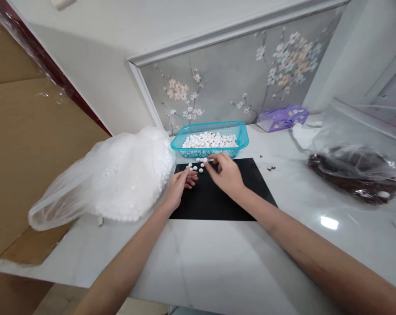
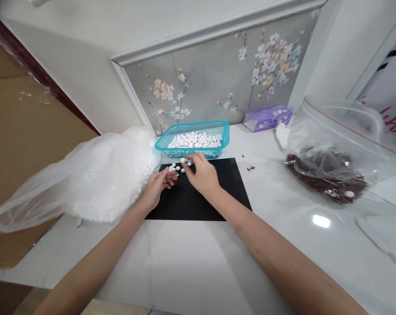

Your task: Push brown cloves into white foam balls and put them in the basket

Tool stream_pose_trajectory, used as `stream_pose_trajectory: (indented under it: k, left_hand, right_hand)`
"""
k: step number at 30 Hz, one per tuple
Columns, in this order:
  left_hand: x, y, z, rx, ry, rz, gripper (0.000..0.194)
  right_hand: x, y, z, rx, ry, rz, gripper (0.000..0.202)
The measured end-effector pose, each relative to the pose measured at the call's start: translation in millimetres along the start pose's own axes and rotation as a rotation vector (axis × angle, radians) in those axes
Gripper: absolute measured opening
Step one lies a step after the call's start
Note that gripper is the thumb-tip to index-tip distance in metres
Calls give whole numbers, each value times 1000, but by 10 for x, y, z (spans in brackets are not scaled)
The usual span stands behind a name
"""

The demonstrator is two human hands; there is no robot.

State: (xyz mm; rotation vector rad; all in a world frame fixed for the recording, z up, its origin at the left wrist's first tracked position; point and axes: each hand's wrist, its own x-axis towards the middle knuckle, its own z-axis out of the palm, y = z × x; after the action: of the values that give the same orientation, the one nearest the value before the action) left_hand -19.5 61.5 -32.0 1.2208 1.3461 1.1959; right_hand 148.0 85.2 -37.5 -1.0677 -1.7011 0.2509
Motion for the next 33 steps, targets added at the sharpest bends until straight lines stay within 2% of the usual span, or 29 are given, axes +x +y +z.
stream_pose_trajectory:
  k: [3,6,9,14,18,22,25,27,29,31,33]
  left_hand:
    - [9,-9,-15,83,72,53,44]
    - [4,-9,-11,107,76,61,45]
    - [-3,-6,-2,115,60,63,44]
    - [-2,-7,-6,106,79,69,43]
    - [2,-17,-12,115,86,83,43]
    - [15,-35,-21,140,75,93,43]
    - [29,-37,-42,272,90,151,38]
    - [32,-29,-58,482,96,244,30]
    - [25,-19,-66,720,73,338,28]
    - [11,-9,-64,896,33,386,30]
    - [-4,-5,-55,983,5,391,28]
  right_hand:
    - [184,213,-158,-59,239,83,19]
    - [310,430,-324,-70,325,130,19]
    - [350,557,-427,-67,306,119,20]
    - [375,615,-472,-175,252,69,19]
    - [424,652,-487,-269,169,132,21]
    - [414,599,-499,-351,121,189,29]
    - [326,488,-480,-386,137,106,29]
    - [246,422,-445,-391,22,3,21]
    - [174,390,-396,-376,-187,-68,15]
    - [123,392,-344,-355,-368,-81,11]
    - [95,414,-299,-358,-449,-54,14]
